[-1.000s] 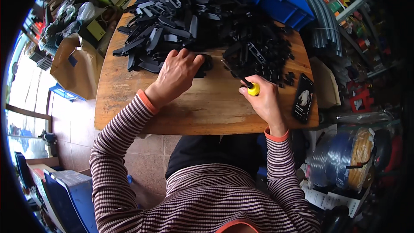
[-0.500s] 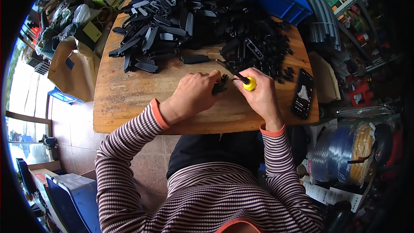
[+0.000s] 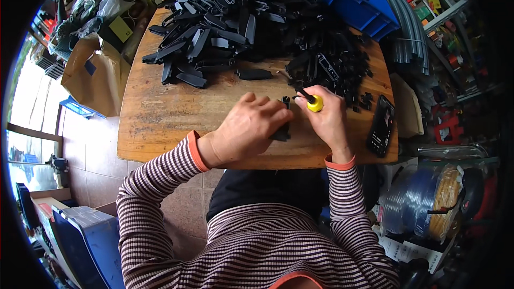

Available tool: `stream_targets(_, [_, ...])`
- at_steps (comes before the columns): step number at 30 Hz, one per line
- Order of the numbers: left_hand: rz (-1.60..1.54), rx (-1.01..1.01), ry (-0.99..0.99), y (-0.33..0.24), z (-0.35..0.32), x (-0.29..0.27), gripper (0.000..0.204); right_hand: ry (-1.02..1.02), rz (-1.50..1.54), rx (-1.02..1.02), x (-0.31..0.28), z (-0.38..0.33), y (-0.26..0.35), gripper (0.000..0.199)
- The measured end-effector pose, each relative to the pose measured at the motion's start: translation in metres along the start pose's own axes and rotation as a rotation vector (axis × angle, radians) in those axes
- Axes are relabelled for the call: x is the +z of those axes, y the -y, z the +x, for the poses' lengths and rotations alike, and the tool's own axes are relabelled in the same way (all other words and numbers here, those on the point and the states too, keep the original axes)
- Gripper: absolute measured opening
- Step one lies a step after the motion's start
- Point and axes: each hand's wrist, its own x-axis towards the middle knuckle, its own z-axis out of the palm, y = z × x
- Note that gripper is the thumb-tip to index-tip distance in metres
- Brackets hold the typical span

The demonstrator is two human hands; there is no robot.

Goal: Manually assembling or processing small black plastic components using a hand tool at a workbench.

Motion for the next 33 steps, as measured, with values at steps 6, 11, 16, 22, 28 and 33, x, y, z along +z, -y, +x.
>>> stream_targets(6, [0.183,0.214,0.088,0.002,-0.004,0.012,0.040,0.091,-0.081,-0.106,0.014,0.008,-0.004,0.018])
stream_targets(11, [0.034,0.210,0.094,0.009,-0.003,0.018,0.041,0.126,-0.286,-0.258,0.012,0.011,0.002,0.021])
stream_targets(16, [0.069,0.257,0.071,0.015,-0.010,0.019,0.039,0.167,-0.333,-0.316,0.019,0.014,0.004,0.023])
stream_targets(22, [0.033,0.298,-0.089,0.017,-0.011,0.032,0.032,0.137,-0.330,-0.270,0.030,0.010,0.007,0.021])
stream_targets(28, [0.101,0.327,-0.109,0.018,-0.013,0.034,0.028,0.187,-0.374,-0.254,0.033,0.013,0.008,0.018])
stream_targets(33, [0.136,0.333,-0.105,0.020,-0.012,0.037,0.031,0.232,-0.433,-0.280,0.029,0.023,0.007,0.015])
